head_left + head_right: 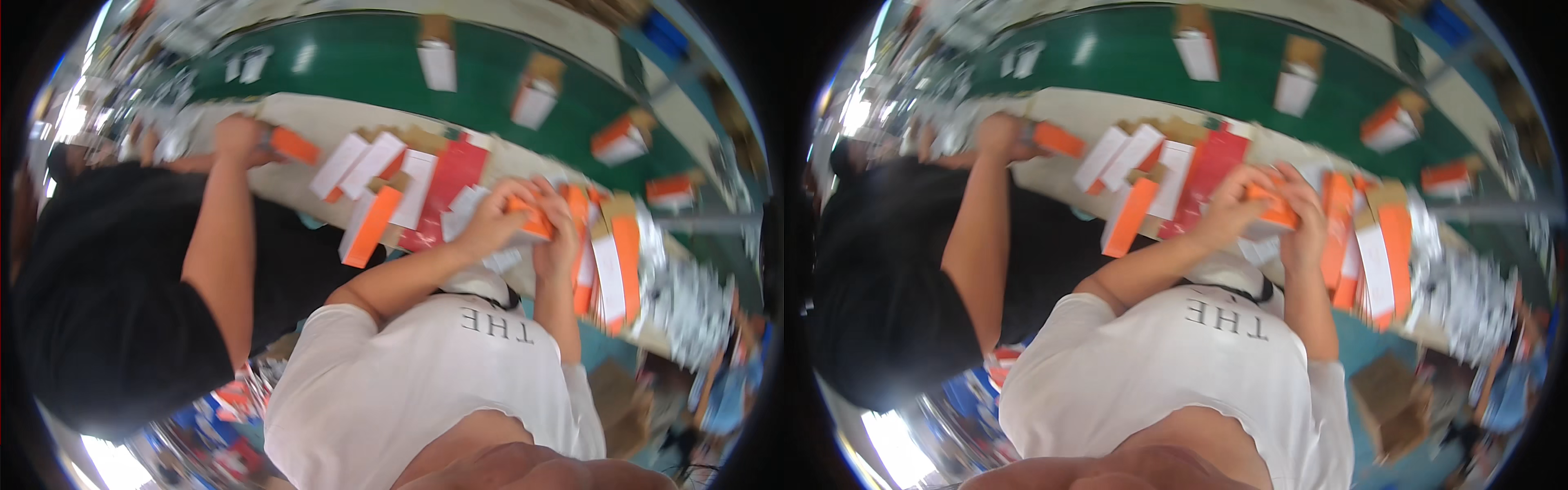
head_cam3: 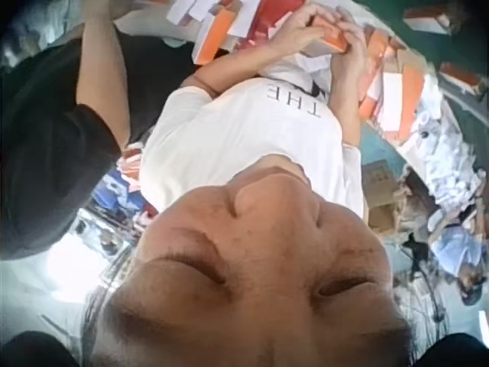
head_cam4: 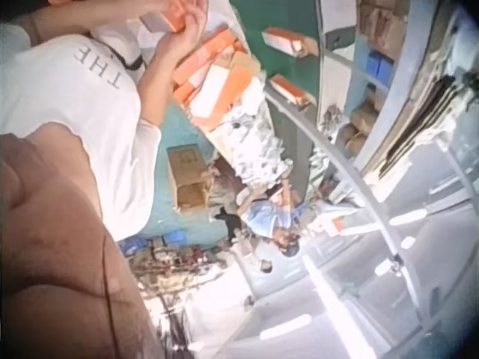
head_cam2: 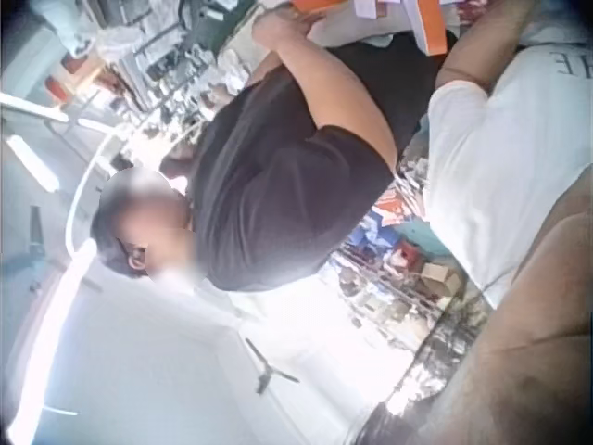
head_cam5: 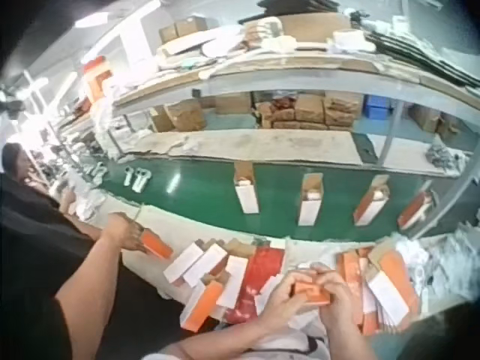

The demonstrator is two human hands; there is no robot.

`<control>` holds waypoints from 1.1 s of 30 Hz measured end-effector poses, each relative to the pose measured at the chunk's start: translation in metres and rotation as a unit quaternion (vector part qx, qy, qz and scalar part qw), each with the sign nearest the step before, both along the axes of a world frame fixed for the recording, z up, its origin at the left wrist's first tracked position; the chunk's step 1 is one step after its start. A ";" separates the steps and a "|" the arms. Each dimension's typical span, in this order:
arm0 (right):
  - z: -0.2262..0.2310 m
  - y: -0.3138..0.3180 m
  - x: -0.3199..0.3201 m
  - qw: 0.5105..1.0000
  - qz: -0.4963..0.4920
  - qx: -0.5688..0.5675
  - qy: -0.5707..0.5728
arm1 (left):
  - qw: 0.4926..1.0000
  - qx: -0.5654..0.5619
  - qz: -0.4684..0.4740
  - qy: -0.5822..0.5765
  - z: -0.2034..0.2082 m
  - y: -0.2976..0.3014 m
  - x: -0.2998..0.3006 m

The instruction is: The recorder is folding and assembling small orange and white cardboard boxes at a workstation.

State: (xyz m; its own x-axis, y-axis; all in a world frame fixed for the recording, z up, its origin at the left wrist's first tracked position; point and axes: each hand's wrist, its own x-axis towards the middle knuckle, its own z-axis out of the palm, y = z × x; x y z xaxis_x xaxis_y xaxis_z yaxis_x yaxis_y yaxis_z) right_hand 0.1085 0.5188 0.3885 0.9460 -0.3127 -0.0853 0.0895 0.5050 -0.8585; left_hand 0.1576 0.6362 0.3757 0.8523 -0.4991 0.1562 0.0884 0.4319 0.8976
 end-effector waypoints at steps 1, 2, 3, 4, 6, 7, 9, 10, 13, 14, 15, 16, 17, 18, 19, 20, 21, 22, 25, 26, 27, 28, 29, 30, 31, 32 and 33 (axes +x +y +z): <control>0.009 0.004 0.001 0.999 0.011 -0.052 0.005 | 0.998 -0.015 -0.026 0.050 0.007 0.005 0.001; 0.016 0.009 0.000 0.999 -0.001 -0.049 0.009 | 0.994 -0.026 -0.052 0.096 0.012 0.009 0.002; 0.017 0.011 -0.002 0.999 -0.009 -0.045 0.007 | 0.995 -0.016 -0.075 0.068 0.009 0.009 0.003; 0.014 0.011 -0.006 0.998 -0.036 -0.048 0.013 | 0.995 -0.009 -0.091 0.034 0.007 0.007 0.003; 0.009 0.005 -0.011 0.998 -0.029 -0.057 0.002 | 0.992 0.004 -0.124 0.019 0.004 -0.001 0.001; 0.005 0.004 -0.015 0.997 -0.029 -0.068 -0.002 | 0.994 0.029 -0.106 0.023 0.005 -0.002 -0.004; -0.001 0.002 -0.019 0.999 -0.022 -0.041 0.002 | 0.994 0.071 -0.084 0.020 0.004 -0.004 -0.009; 0.000 0.004 -0.023 0.999 -0.029 -0.041 0.020 | 0.992 0.073 -0.096 0.019 0.005 -0.004 -0.011; -0.002 0.000 -0.033 0.996 -0.064 -0.061 0.004 | 0.981 0.122 -0.141 0.058 0.007 -0.006 -0.016; 0.001 -0.001 -0.036 0.995 -0.074 -0.060 0.003 | 0.982 0.120 -0.144 0.009 0.010 -0.008 -0.020; 0.008 -0.002 -0.039 0.998 -0.057 0.007 0.011 | 0.982 0.117 -0.147 -0.038 0.011 -0.008 -0.023; 0.013 -0.007 -0.044 0.996 -0.050 0.070 0.017 | 0.979 0.113 -0.165 -0.040 0.015 -0.009 -0.024; 0.013 -0.005 -0.042 0.998 -0.042 0.055 -0.001 | 0.946 0.195 -0.116 -0.231 0.020 -0.003 -0.022; 0.006 -0.002 -0.040 0.998 -0.035 0.041 -0.034 | 0.870 0.258 -0.063 -0.415 0.023 -0.002 -0.018; 0.002 0.001 -0.035 0.997 -0.021 0.026 -0.067 | 0.884 0.219 -0.060 -0.409 0.016 0.002 -0.010; 0.002 0.002 -0.035 0.997 -0.018 0.043 -0.055 | 0.917 0.197 -0.055 -0.342 0.010 0.003 0.000; -0.003 -0.001 -0.039 0.997 -0.023 0.057 -0.051 | 0.944 0.183 -0.042 -0.271 0.009 0.009 0.011; -0.010 -0.003 -0.042 0.996 -0.025 0.072 -0.047 | 0.969 0.151 0.024 -0.192 0.007 0.010 0.029; -0.074 -0.034 -0.062 0.967 0.011 -0.209 0.145 | 0.976 0.034 0.108 0.184 -0.016 0.031 0.091; -0.110 -0.038 -0.072 0.943 -0.006 -0.262 0.205 | 0.965 0.031 0.112 0.233 -0.019 0.039 0.097; -0.141 -0.038 -0.076 0.912 -0.025 -0.314 0.263 | 0.953 0.038 0.072 0.293 -0.028 0.051 0.097; -0.156 -0.033 -0.072 0.914 -0.018 -0.310 0.261 | 0.934 0.044 0.028 0.353 -0.046 0.066 0.097; -0.166 -0.029 -0.067 0.842 -0.077 -0.489 0.215 | 0.934 -0.019 0.003 0.356 -0.083 0.085 0.103; -0.171 -0.027 -0.060 0.734 -0.138 -0.646 0.157 | 0.933 -0.001 0.006 0.359 -0.116 0.100 0.102; -0.169 -0.026 -0.049 0.713 -0.164 -0.663 0.161 | 0.931 0.016 0.003 0.364 -0.133 0.107 0.101; -0.174 -0.031 -0.043 0.714 -0.163 -0.661 0.160 | 0.930 0.047 0.022 0.363 -0.134 0.103 0.085; -0.177 -0.037 -0.036 0.672 -0.133 -0.703 0.192 | 0.927 0.032 -0.004 0.373 -0.137 0.100 0.075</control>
State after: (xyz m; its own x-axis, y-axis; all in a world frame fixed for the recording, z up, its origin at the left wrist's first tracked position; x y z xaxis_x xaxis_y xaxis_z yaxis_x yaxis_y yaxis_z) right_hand 0.0722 0.4823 0.2111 0.8335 -0.4934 0.2485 -0.3490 -0.8190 -0.4555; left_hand 0.2329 0.7362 0.2386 0.7074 -0.4939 -0.5056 0.6981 0.3760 0.6094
